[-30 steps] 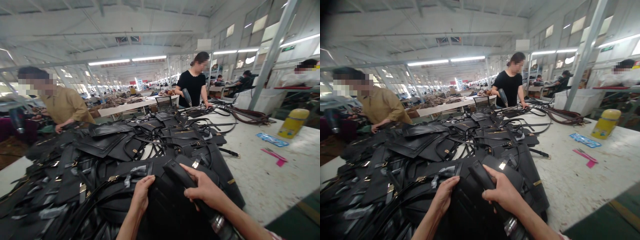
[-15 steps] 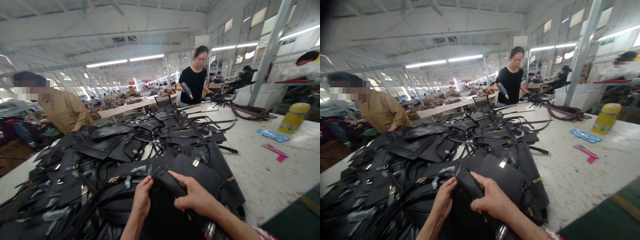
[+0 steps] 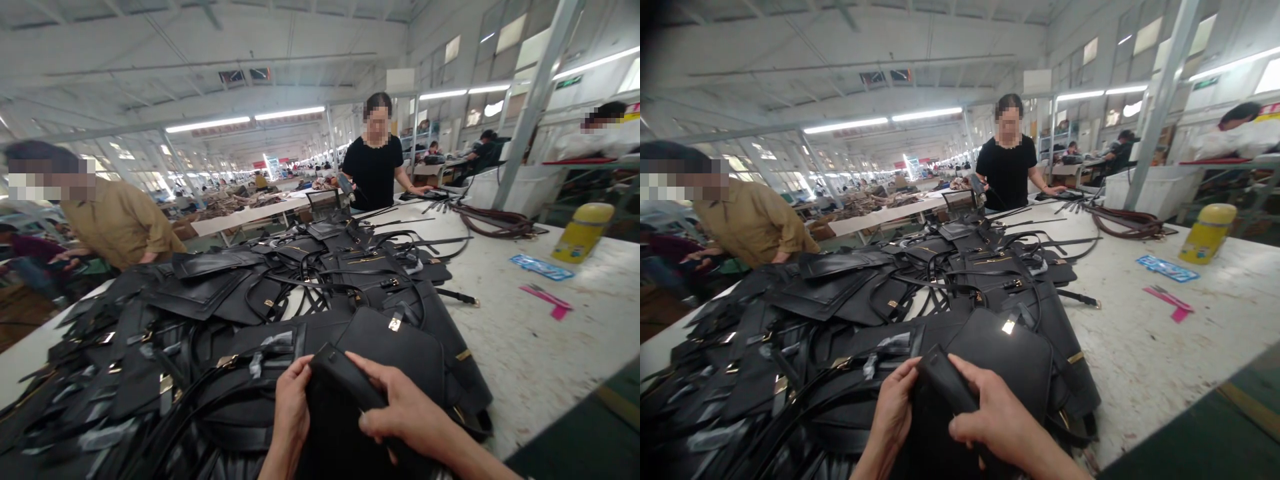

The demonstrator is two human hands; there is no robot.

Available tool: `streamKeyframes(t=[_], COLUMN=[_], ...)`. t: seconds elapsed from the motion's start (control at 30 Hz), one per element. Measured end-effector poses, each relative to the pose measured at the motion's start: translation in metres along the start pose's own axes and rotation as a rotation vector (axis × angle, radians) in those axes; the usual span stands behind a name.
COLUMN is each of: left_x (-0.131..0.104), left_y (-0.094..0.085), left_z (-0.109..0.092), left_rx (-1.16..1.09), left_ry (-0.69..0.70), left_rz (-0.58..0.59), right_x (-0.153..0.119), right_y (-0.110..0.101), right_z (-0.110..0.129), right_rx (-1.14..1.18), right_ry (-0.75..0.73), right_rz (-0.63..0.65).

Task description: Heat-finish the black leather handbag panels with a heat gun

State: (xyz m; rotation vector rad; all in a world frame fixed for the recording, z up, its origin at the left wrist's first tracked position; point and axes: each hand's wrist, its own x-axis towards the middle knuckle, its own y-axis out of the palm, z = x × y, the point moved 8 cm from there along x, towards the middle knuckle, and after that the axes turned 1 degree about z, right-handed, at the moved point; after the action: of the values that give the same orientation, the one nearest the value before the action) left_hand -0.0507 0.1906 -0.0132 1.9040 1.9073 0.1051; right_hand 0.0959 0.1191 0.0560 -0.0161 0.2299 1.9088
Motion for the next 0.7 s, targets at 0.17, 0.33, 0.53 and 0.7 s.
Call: streamKeyframes(t=[0.17, 0.33, 0.53, 0.7], left_x=[0.000, 0.001, -0.002, 0.001], left_y=[-0.002, -0.001, 0.001, 0.001], left_z=[-0.001, -0.001, -0.003, 0.001], left_rx=[-0.011, 0.016, 0.050, 0.051], left_ry=[-0.030, -0.058, -0.047, -0.063], left_rz=[0.002, 0.013, 0.021, 0.074], right_x=[0.011, -0.008, -0.011, 0.012], right_y=[-0.018, -0.017, -0.005, -0.016], right_z=[0.014, 0.018, 0.004, 0.007], right_rx=[-0.001, -0.029, -0.044, 0.010], right_ry=[-0.050, -0.040, 0.028, -0.060], right_rz=[-0.080, -0.054, -0.011, -0.099])
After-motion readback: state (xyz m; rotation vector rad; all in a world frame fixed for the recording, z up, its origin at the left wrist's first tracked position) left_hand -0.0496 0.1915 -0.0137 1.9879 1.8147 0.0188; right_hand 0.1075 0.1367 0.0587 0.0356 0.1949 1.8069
